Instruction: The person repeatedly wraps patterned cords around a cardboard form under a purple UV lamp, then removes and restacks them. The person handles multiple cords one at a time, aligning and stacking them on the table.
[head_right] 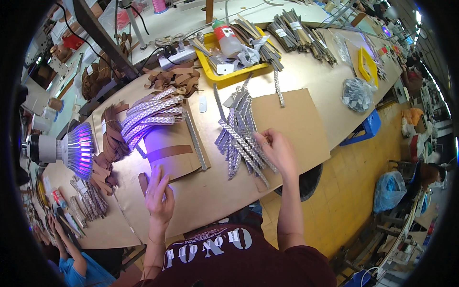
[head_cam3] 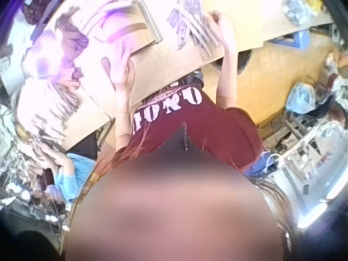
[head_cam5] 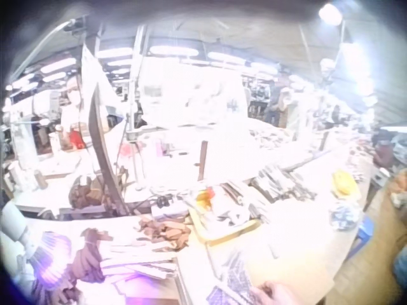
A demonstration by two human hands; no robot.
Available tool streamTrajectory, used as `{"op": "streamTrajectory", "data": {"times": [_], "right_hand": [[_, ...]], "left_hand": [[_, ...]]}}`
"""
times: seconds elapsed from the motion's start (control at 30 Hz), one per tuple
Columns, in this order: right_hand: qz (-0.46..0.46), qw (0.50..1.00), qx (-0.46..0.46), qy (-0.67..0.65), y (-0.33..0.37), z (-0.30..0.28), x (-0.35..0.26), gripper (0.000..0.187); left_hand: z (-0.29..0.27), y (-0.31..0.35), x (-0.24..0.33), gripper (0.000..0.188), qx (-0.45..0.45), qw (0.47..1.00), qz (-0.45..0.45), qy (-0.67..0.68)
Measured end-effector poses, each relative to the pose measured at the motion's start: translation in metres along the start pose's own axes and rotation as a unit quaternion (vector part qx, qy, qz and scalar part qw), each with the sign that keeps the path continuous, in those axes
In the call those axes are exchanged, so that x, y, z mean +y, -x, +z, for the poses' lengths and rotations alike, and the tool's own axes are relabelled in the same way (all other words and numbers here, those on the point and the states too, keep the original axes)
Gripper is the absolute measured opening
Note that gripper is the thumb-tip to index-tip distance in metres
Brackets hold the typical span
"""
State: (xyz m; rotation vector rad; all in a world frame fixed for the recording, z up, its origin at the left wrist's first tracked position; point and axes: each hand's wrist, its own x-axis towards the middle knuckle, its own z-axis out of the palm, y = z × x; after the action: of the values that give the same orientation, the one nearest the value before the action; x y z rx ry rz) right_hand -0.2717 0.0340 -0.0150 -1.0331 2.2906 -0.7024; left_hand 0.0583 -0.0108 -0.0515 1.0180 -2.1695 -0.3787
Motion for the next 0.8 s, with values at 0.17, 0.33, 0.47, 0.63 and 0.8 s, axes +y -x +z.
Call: {"op": "streamTrajectory", "data": {"times": [0.17,0.33,0.47,0.63,0.8], "right_hand": [[-0.041,0.997,0.047,-0.041,-0.012,0.020,-0.004,0.024],[-0.041,0.992,0.039,-0.112,-0.005,0.026,0.000,0.020],[-0.068,0.977,0.118,-0.164,-0.012,0.027,0.015,0.019],[-0.027,0.889,0.193,-0.415,-0.013,-0.011,0.032,0.020],[-0.017,0.912,0.143,-0.383,-0.001,-0.040,0.017,0.020]], "left_hand": [[0.019,0.007,0.041,0.049,0.066,0.970,0.220,0.079],[0.099,-0.042,0.087,0.070,-0.230,0.965,0.117,0.048],[0.138,-0.064,0.080,0.077,-0.264,0.960,0.087,0.043],[0.142,-0.060,0.077,0.074,-0.258,0.962,0.077,0.037],[0.131,-0.072,0.088,0.064,-0.220,0.969,0.055,0.098]]}}
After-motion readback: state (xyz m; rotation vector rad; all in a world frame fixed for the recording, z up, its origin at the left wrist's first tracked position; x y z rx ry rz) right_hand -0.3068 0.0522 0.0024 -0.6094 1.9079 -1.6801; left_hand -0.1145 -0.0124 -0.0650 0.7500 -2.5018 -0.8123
